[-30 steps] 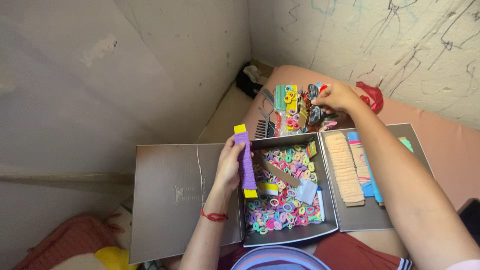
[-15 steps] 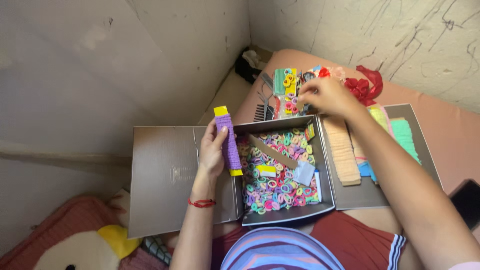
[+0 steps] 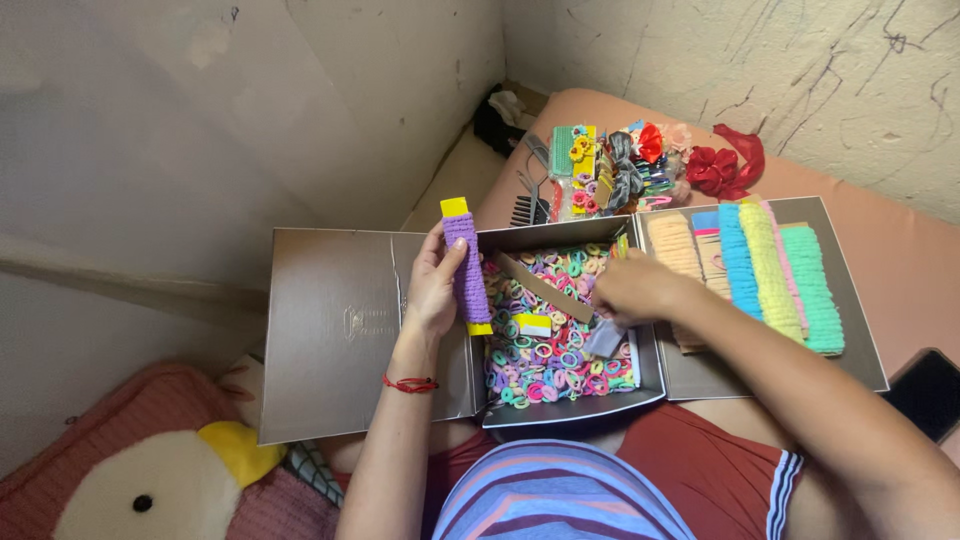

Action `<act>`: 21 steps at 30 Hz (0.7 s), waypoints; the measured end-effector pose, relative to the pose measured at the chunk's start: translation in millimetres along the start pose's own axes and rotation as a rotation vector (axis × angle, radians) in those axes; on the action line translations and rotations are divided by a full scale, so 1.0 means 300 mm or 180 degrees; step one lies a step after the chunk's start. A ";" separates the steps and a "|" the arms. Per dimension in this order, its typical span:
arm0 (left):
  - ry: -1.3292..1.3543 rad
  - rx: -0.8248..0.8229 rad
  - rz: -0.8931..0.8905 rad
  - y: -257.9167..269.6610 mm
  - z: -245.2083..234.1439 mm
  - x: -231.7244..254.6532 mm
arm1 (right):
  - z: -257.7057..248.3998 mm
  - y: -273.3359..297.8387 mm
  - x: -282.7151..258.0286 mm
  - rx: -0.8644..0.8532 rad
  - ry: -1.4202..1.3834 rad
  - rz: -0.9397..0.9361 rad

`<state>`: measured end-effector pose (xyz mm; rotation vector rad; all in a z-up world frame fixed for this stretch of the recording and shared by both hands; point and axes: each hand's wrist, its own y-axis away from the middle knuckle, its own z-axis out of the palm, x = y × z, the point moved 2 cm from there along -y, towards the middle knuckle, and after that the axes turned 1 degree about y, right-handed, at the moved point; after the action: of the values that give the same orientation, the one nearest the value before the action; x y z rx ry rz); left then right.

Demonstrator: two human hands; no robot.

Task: The person sorts hair accessories from a box, placing combs, hair ties, scrunchies, and hair rollers onto the bed beside the box. They handle items one at a time, occasionally wrapping small rubber bands around a purple hair roller before setting it aside.

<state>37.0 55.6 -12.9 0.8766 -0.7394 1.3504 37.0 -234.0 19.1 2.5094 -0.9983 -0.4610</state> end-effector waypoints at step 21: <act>-0.0077 0.0055 -0.0122 -0.008 0.004 -0.010 | -0.118 0.032 0.627 0.2582 -0.0234 0.2779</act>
<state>39.2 53.1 -15.0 0.9179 -0.7272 1.3160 176.9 -364.6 25.4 2.2728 -2.5051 0.1741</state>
